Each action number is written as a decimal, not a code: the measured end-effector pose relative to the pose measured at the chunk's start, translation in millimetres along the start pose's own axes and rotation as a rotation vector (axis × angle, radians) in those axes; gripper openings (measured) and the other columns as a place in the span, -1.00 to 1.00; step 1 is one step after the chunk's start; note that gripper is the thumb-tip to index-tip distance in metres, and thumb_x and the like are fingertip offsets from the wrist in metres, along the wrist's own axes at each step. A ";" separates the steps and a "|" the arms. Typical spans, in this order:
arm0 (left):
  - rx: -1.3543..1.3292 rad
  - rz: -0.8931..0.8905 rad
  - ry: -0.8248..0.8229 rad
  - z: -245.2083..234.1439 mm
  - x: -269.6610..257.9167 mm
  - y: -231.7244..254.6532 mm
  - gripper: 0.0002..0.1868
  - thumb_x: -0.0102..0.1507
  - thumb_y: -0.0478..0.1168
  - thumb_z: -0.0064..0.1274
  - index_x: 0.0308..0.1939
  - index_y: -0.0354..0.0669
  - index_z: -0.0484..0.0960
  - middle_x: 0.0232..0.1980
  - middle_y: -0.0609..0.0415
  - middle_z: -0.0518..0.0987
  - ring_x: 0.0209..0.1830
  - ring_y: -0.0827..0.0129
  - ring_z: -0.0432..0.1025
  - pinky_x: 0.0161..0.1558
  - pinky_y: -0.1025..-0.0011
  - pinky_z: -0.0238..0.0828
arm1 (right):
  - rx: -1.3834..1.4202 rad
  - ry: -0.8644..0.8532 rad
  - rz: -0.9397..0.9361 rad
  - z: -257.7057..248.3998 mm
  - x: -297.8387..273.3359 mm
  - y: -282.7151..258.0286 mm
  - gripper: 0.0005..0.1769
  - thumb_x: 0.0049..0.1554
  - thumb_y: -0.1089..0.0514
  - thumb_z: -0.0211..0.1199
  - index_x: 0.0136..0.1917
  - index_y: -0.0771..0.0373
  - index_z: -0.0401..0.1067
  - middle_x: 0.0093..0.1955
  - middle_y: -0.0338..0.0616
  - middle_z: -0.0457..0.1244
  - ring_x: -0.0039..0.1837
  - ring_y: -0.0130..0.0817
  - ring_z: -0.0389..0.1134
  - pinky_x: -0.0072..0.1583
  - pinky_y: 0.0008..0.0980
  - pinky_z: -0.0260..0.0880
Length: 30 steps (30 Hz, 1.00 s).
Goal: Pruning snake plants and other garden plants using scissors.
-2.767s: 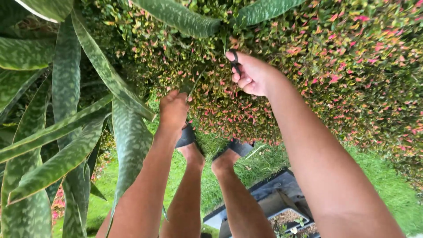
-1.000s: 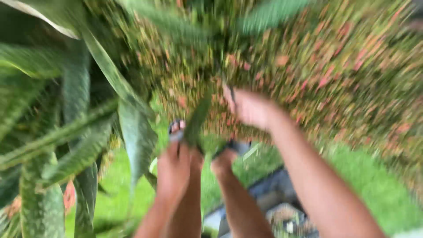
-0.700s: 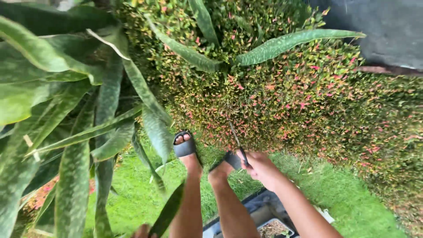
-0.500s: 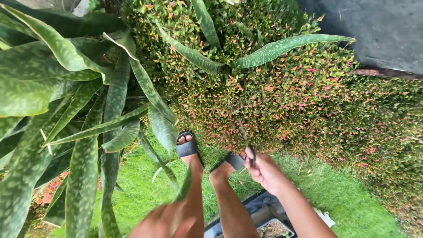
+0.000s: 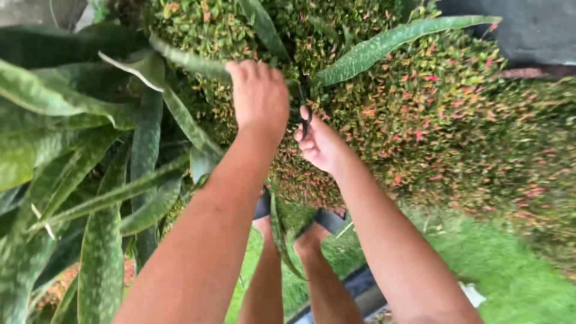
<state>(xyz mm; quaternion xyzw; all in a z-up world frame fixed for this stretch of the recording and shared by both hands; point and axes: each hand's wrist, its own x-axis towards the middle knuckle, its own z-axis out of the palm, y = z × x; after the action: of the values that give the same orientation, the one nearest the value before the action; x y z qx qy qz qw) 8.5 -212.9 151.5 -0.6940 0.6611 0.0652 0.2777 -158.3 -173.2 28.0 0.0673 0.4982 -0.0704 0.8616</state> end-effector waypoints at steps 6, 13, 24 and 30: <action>-0.074 -0.027 -0.249 64.0 0.5 -28.3 -0.75 0.36 -0.14 -0.07 0.02 -0.05 0.67 -0.05 -0.01 0.66 0.04 0.16 0.50 0.26 0.06 0.17 | -0.021 0.065 -0.015 -36.7 19.7 20.8 -0.53 0.13 -0.27 0.34 -0.34 0.01 0.27 -0.41 -0.31 0.25 -0.53 -0.62 0.08 -0.50 -0.63 -0.08; -0.353 -0.174 -0.321 99.3 26.0 -50.8 -0.75 0.31 -0.09 0.06 -0.06 -0.12 0.69 -0.05 -0.10 0.68 -0.03 0.08 0.57 0.05 0.15 0.40 | 0.023 -0.040 0.018 -40.0 41.9 40.0 -0.53 0.11 -0.33 0.33 -0.27 0.02 0.30 -0.36 -0.32 0.23 -0.47 -0.66 0.09 -0.48 -0.66 -0.10; -0.505 -0.247 -0.412 83.3 32.2 -56.5 -0.67 0.31 -0.04 0.08 -0.03 -0.20 0.69 0.02 -0.15 0.66 0.04 0.01 0.57 0.02 0.15 0.51 | 0.026 0.007 -0.061 -42.3 71.5 32.7 -0.43 0.03 -0.42 0.37 -0.31 0.02 0.25 -0.37 -0.33 0.23 -0.52 -0.67 -0.02 -0.50 -0.63 -0.22; -0.508 -0.244 -0.406 91.4 44.6 -58.3 -0.71 0.18 -0.30 0.10 -0.02 -0.20 0.69 0.06 -0.16 0.64 0.08 0.02 0.55 0.04 0.18 0.51 | 0.036 0.041 -0.055 -36.8 80.8 26.6 -0.44 -0.02 -0.45 0.38 -0.31 -0.01 0.26 -0.38 -0.34 0.21 -0.51 -0.67 -0.02 -0.50 -0.63 -0.22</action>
<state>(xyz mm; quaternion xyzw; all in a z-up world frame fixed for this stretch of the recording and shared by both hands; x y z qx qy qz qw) 94.6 -210.8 72.0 -0.7877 0.4671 0.3308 0.2277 -144.6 -144.7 -59.1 0.0703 0.5163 -0.1015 0.8475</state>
